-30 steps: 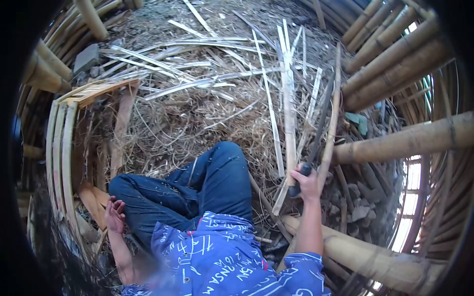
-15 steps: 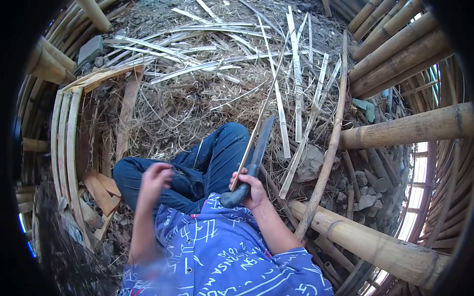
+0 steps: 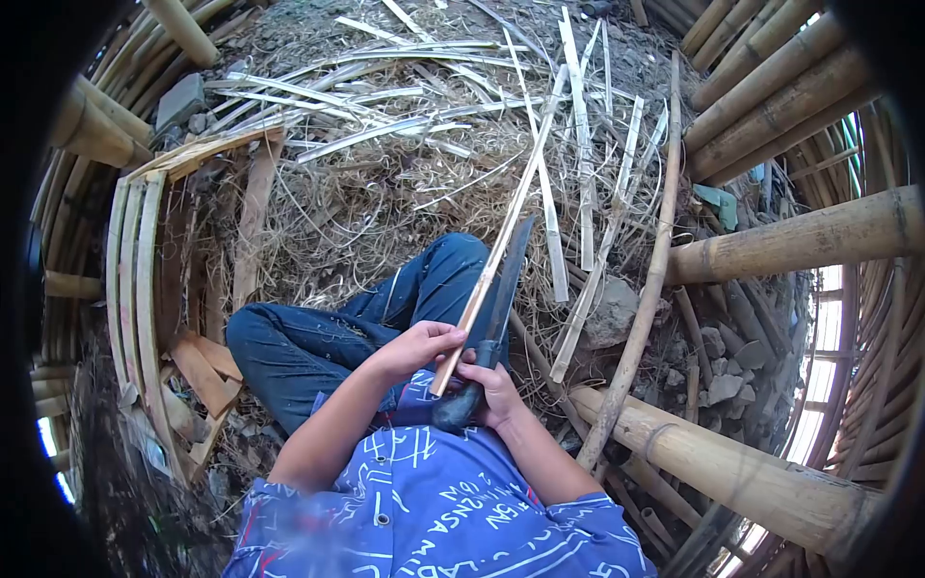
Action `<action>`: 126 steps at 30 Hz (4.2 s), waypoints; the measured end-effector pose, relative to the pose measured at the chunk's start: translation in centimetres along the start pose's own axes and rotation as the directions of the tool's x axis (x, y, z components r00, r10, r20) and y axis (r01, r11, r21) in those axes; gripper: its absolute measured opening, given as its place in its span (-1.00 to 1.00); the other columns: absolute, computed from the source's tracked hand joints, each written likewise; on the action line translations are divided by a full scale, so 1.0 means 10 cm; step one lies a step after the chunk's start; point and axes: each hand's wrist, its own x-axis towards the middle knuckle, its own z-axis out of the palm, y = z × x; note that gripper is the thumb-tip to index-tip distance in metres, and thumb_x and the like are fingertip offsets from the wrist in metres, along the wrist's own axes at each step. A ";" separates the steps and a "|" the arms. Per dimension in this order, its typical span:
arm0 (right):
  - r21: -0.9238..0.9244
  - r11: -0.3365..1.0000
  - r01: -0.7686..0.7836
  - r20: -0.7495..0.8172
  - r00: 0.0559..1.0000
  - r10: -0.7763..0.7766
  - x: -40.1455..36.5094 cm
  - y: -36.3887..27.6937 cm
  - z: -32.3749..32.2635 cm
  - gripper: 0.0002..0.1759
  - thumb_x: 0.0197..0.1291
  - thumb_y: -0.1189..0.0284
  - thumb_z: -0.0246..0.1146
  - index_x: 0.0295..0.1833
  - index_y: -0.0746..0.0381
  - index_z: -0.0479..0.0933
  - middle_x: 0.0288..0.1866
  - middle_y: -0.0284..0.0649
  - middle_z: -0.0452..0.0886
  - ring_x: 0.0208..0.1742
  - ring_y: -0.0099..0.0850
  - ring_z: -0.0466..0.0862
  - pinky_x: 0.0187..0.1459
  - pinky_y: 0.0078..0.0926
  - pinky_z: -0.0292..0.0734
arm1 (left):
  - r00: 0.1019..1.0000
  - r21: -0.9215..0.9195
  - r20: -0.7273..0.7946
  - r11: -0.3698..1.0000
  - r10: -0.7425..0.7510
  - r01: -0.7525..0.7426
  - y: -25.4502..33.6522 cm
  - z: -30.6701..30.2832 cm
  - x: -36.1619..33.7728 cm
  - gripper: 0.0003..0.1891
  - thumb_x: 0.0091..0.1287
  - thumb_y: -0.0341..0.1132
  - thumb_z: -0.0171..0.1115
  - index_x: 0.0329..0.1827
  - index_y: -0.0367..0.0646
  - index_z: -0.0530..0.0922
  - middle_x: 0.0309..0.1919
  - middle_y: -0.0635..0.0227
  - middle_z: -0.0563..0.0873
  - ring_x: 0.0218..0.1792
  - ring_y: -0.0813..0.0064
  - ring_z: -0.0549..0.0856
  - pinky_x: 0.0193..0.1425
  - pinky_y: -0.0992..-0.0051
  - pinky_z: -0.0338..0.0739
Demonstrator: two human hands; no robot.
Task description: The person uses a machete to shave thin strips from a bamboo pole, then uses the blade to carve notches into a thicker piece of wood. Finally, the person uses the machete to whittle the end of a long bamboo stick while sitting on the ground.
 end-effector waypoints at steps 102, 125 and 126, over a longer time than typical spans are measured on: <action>-0.742 0.603 0.292 0.211 0.956 -0.204 0.38 0.12 0.21 -0.77 -0.01 0.66 0.31 -0.22 0.31 0.44 -0.37 -0.09 0.69 -0.29 -0.37 0.73 -0.23 -0.46 0.62 | 0.207 0.437 -0.866 0.489 0.455 0.755 -0.89 -0.59 -2.40 -0.65 0.25 -0.09 0.29 -0.24 -0.24 0.51 -0.41 -0.07 0.72 -0.30 -0.07 0.74 -0.17 0.04 0.62; -0.898 0.241 0.368 0.368 0.929 -0.045 0.70 0.41 0.87 -0.70 0.03 0.50 0.38 -0.13 0.36 0.51 -0.40 -0.09 0.68 -0.39 -0.31 0.72 -0.30 -0.34 0.61 | 0.268 0.517 -0.854 0.674 0.446 0.527 -0.74 -0.20 -2.25 -0.61 0.29 -0.05 0.29 -0.30 -0.30 0.55 -0.46 -0.16 0.68 -0.32 -0.16 0.70 -0.20 0.05 0.59; -0.862 0.081 0.501 0.493 0.864 -0.101 0.75 0.45 0.86 -0.66 -0.01 0.48 0.39 -0.10 0.37 0.53 -0.40 -0.05 0.68 -0.37 -0.22 0.72 -0.25 -0.27 0.61 | 0.285 0.510 -0.860 0.685 0.424 0.521 -0.73 -0.18 -2.23 -0.61 0.29 -0.05 0.29 -0.30 -0.30 0.55 -0.46 -0.16 0.68 -0.32 -0.16 0.70 -0.21 0.05 0.59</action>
